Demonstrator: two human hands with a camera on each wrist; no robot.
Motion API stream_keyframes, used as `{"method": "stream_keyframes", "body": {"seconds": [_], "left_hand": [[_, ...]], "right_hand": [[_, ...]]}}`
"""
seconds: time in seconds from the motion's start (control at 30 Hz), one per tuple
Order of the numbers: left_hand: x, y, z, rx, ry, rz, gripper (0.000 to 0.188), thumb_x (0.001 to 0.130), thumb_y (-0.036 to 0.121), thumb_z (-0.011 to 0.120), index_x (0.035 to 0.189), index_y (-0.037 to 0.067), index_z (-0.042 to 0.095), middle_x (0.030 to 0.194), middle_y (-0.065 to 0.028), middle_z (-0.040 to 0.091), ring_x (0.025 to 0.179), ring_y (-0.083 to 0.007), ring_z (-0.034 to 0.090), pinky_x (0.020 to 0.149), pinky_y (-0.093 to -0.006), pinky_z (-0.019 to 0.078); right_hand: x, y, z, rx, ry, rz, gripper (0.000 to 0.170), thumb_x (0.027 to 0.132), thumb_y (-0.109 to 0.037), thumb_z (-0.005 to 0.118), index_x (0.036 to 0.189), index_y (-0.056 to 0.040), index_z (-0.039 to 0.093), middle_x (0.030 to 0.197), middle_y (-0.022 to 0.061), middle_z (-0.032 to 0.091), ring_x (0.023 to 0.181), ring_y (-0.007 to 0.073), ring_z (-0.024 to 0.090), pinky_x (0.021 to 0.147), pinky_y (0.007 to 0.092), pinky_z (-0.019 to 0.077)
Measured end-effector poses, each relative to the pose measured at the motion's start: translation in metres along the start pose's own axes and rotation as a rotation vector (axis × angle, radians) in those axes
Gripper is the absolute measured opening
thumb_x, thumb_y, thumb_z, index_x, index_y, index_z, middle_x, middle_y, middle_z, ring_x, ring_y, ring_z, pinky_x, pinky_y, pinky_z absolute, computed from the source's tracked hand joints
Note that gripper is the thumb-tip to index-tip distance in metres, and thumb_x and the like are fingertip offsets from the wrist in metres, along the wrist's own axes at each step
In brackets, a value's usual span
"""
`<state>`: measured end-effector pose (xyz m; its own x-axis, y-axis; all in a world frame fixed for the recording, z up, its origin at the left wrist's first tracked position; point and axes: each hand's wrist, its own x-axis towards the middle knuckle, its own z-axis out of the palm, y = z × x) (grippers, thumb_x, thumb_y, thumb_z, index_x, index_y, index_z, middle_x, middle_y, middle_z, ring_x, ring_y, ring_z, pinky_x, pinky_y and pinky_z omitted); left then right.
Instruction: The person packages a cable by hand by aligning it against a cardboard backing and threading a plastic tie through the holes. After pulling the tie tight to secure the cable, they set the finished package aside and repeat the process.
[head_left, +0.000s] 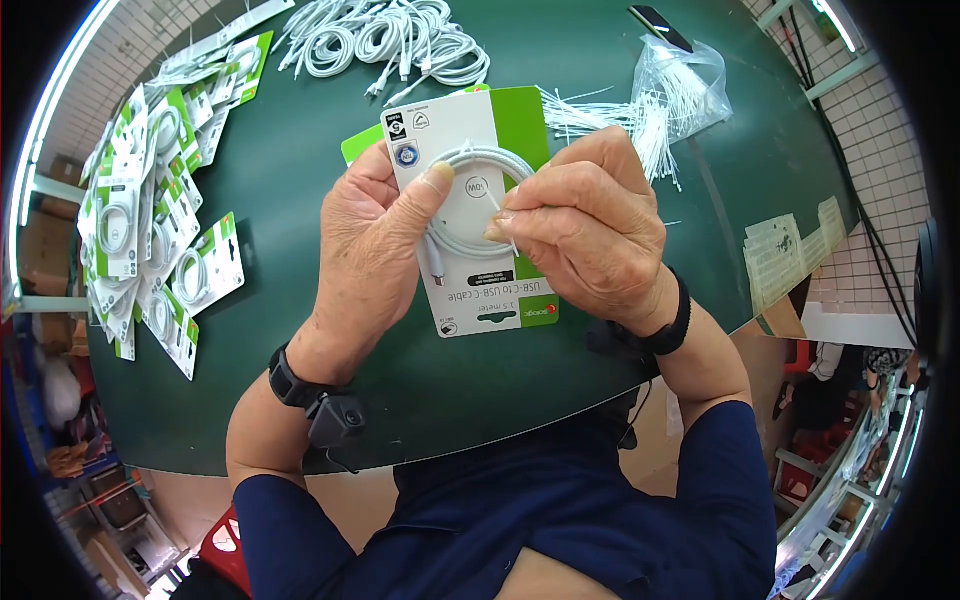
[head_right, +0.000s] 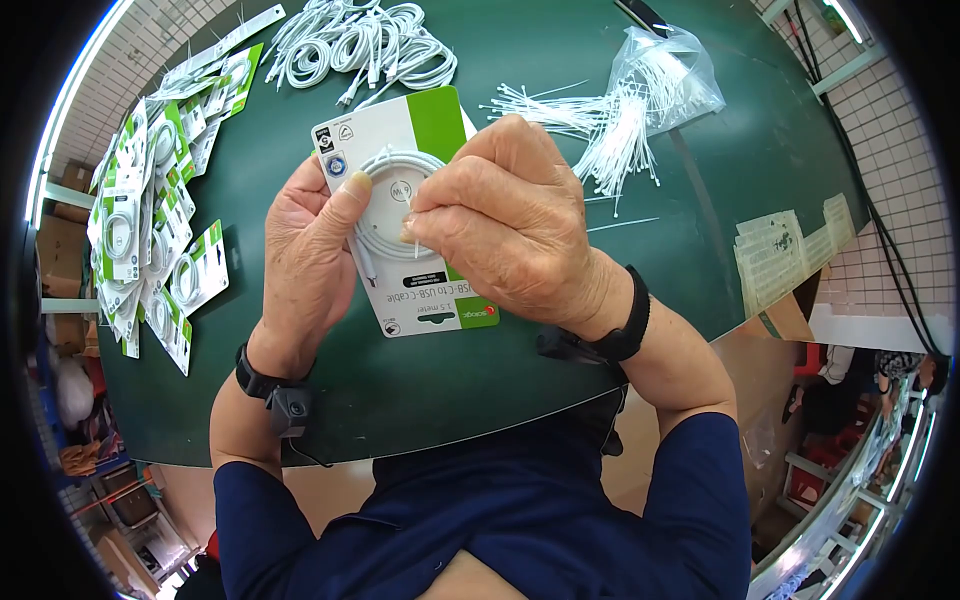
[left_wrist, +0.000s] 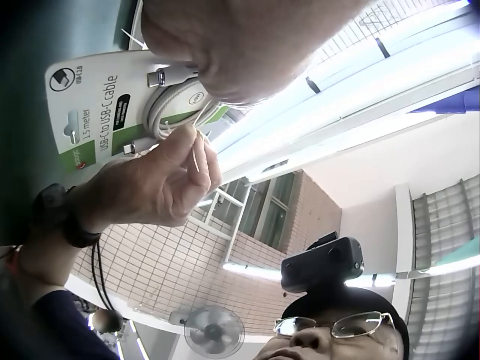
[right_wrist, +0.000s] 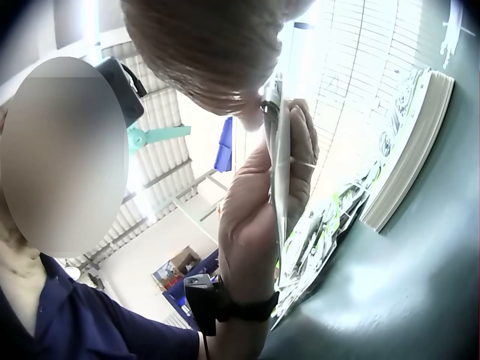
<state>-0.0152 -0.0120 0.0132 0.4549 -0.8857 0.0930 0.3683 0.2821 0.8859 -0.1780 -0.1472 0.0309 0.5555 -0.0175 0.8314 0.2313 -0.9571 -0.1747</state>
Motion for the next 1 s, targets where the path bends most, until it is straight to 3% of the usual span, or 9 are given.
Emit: {"method": "stream_keyframes", "body": {"seconds": [0.33,0.6,0.7,1.0], "left_hand": [[0.002,-0.002,-0.001,-0.056,0.043,-0.02,0.03,0.103,0.009,0.068,0.13,-0.004,0.062,0.119,-0.0129,0.075,0.101,-0.0151,0.073,0.092,-0.0311,0.0604],[-0.002,-0.01,0.0,0.07,0.061,0.058,0.029,0.103,0.006,0.068,0.13,-0.004,0.061,0.119,-0.0124,0.075,0.103,-0.0144,0.072,0.092,-0.03,0.0592],[-0.005,-0.011,0.002,0.172,0.004,0.151,0.029,0.104,0.005,0.067,0.13,-0.005,0.061,0.119,-0.0118,0.074,0.104,-0.013,0.071,0.091,-0.0293,0.0585],[-0.012,-0.013,0.01,0.281,0.022,0.165,0.029,0.104,0.005,0.067,0.131,-0.006,0.06,0.119,-0.0119,0.074,0.105,-0.012,0.069,0.092,-0.0297,0.0583]], "right_hand": [[-0.003,-0.003,0.003,0.117,-0.04,-0.045,0.026,0.074,-0.006,0.092,0.093,-0.0085,0.074,0.098,0.0038,0.075,0.082,0.0215,0.068,0.067,0.0313,0.0526],[-0.011,-0.001,0.018,0.276,0.004,0.002,0.031,0.074,0.002,0.088,0.1,-0.0079,0.073,0.099,0.0083,0.075,0.078,0.0237,0.069,0.068,0.0363,0.0565],[-0.011,0.002,0.018,0.155,-0.018,-0.006,0.038,0.071,0.005,0.085,0.106,-0.0073,0.075,0.104,0.0096,0.072,0.082,0.0244,0.067,0.068,0.0354,0.057],[-0.007,0.015,0.014,-0.175,-0.05,-0.074,0.05,0.069,0.01,0.079,0.114,-0.0097,0.079,0.109,0.0085,0.067,0.089,0.0241,0.063,0.065,0.0302,0.055]]}}
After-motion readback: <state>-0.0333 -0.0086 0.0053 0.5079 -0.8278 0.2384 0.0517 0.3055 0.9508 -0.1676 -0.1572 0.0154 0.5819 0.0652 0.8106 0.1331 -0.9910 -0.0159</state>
